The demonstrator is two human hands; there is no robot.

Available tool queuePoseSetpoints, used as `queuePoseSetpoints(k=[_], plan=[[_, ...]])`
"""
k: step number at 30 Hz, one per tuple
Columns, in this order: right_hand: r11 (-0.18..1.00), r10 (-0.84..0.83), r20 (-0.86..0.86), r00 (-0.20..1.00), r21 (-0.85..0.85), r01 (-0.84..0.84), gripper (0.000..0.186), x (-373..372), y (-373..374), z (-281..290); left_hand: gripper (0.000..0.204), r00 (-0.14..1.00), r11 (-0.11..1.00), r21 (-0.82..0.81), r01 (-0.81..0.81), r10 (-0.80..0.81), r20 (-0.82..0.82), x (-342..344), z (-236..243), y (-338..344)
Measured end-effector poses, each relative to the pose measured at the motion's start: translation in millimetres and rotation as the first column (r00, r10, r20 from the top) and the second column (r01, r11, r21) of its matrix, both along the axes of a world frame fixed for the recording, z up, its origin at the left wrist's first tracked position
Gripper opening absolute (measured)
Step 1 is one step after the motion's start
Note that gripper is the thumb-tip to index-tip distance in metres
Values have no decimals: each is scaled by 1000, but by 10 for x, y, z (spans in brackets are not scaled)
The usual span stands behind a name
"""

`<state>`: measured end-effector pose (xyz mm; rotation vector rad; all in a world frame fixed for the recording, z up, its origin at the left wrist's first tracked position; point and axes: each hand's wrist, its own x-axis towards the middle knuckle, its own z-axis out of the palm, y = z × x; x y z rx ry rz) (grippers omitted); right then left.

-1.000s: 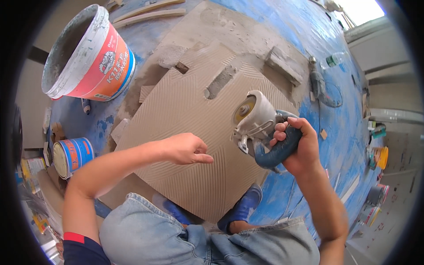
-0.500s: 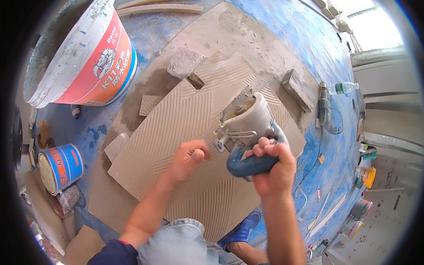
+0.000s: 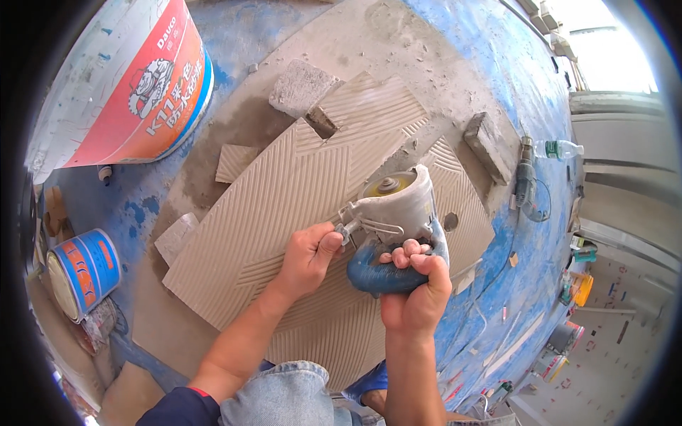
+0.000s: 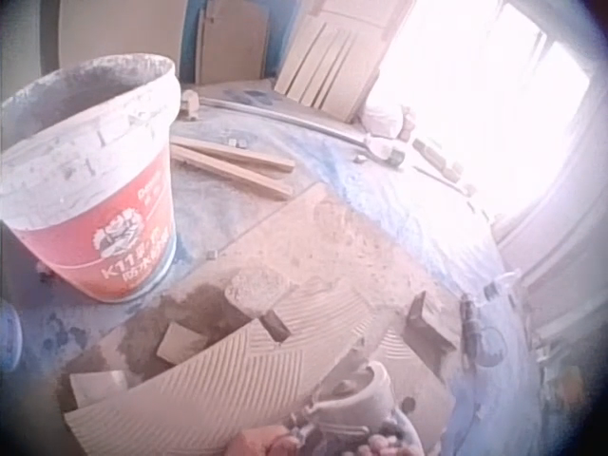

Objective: The person cuts a tile using a handheld power cutter, carries it to a wall to test-fit it around plumbing pipes, and then trims the tile further with the power cutter.

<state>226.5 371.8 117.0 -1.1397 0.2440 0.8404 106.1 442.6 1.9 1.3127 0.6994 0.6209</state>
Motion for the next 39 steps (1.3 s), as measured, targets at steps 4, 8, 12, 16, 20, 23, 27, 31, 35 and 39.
queuePoseSetpoints(k=[4,8,12,16,20,23,27,31,35,39], plan=[[1000,-1,32,1000,-31,2,13,-24,84,-45,48,999,998,-40,-41,39,-37,14,-55,9],[998,-29,30,999,-48,30,15,-58,106,-35,47,999,997,-63,-41,41,2,4,-29,28],[998,-34,21,999,-48,34,16,-78,105,-40,46,999,995,-91,-36,39,30,-17,-45,20],[998,-22,35,999,-58,24,16,-77,105,-39,44,998,994,-100,-44,49,46,-18,-31,29],[996,-3,38,999,-87,7,14,-51,104,-29,43,999,995,-98,-27,30,34,-11,-16,37],[995,2,33,999,-97,1,13,-44,98,-22,41,1000,996,-89,-9,11,20,-18,-34,35],[993,16,31,999,-118,-13,11,-38,98,-7,45,1000,999,-46,-14,15,8,-32,-49,21],[991,20,36,999,-131,-15,9,-20,79,-2,45,1000,999,-48,0,0,-10,-31,-6,28],[991,24,37,999,-134,-19,7,-42,78,-8,44,1000,1000,-30,5,-6,-29,-52,-42,15],[990,22,43,999,-139,-16,8,-46,66,-10,44,1000,1000,-20,4,-4,-22,-60,-43,17]])
